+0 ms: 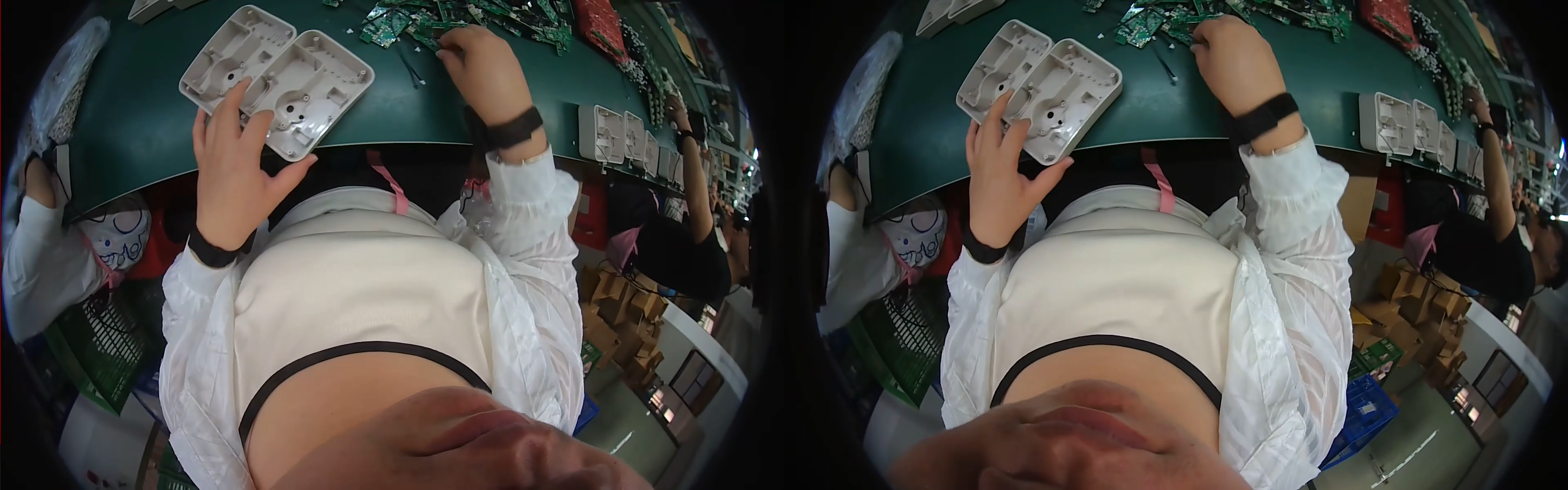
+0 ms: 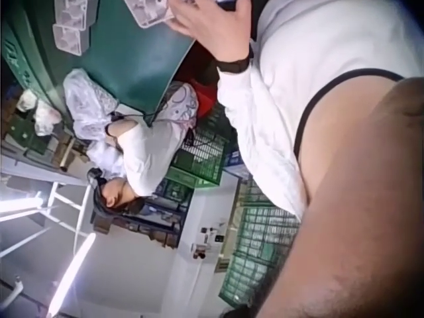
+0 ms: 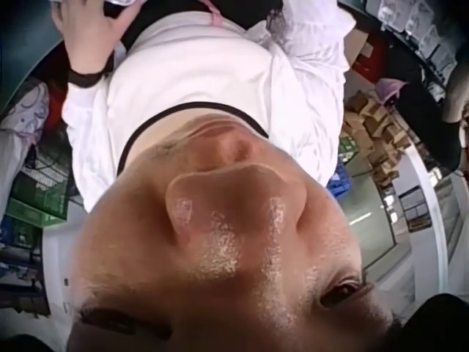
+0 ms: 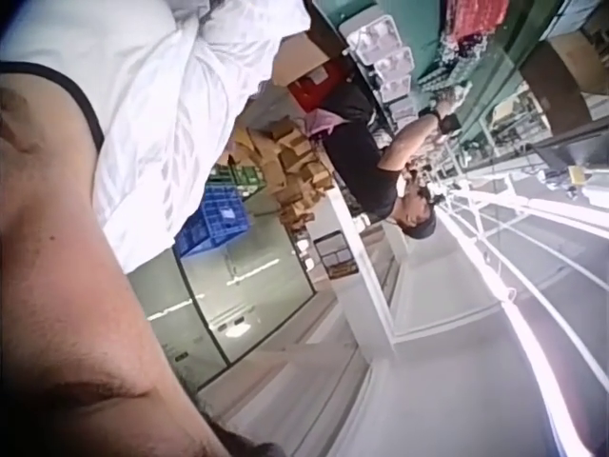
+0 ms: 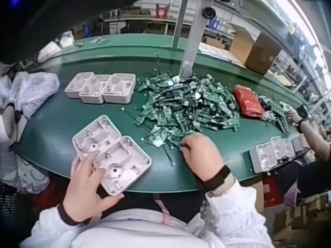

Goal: Assemble electronic circuit boards into plastic housings on a factory production line.

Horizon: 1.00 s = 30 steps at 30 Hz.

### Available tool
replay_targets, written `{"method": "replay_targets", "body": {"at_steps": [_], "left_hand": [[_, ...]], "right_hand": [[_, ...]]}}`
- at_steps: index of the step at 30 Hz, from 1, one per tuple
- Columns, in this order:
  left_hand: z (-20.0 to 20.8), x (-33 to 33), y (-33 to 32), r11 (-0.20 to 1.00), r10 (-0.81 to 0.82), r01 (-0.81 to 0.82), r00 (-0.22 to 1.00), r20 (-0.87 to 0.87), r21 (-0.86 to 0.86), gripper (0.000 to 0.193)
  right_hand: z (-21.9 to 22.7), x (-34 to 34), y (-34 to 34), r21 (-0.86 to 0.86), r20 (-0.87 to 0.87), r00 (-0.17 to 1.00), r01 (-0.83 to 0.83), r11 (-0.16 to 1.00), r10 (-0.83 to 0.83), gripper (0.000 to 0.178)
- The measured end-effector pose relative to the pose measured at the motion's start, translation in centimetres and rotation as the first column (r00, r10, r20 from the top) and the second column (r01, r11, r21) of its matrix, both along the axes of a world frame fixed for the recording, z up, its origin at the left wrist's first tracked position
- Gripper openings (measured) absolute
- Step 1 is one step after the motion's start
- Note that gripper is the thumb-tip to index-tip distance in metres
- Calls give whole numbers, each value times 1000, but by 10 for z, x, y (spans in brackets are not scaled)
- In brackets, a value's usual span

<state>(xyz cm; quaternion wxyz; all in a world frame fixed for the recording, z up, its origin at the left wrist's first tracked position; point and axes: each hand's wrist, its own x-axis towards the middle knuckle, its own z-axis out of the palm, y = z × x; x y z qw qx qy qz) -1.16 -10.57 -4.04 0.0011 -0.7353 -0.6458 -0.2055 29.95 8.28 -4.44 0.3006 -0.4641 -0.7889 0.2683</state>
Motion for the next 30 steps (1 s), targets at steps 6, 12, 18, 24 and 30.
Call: {"method": "replay_targets", "body": {"at_steps": [6,12,18,24,30], "left_hand": [[1,14,7,996,-6,6,1000,-3,92,60],[3,23,13,994,-72,66,995,68,89,60],[-1,30,15,996,-89,92,948,306,5,81],[2,29,20,988,-119,72,913,389,133,103],[5,30,22,984,-111,61,944,310,168,104]], "right_hand": [[-7,-6,38,-400,-281,960,-132,907,16,16],[-10,-2,46,-585,-807,426,-490,646,-409,15],[1,5,47,-415,-719,-76,-751,514,-690,16],[14,5,30,-159,-876,-145,-815,557,-461,13],[-24,-45,-46,-270,-947,301,-543,796,-116,13]]}}
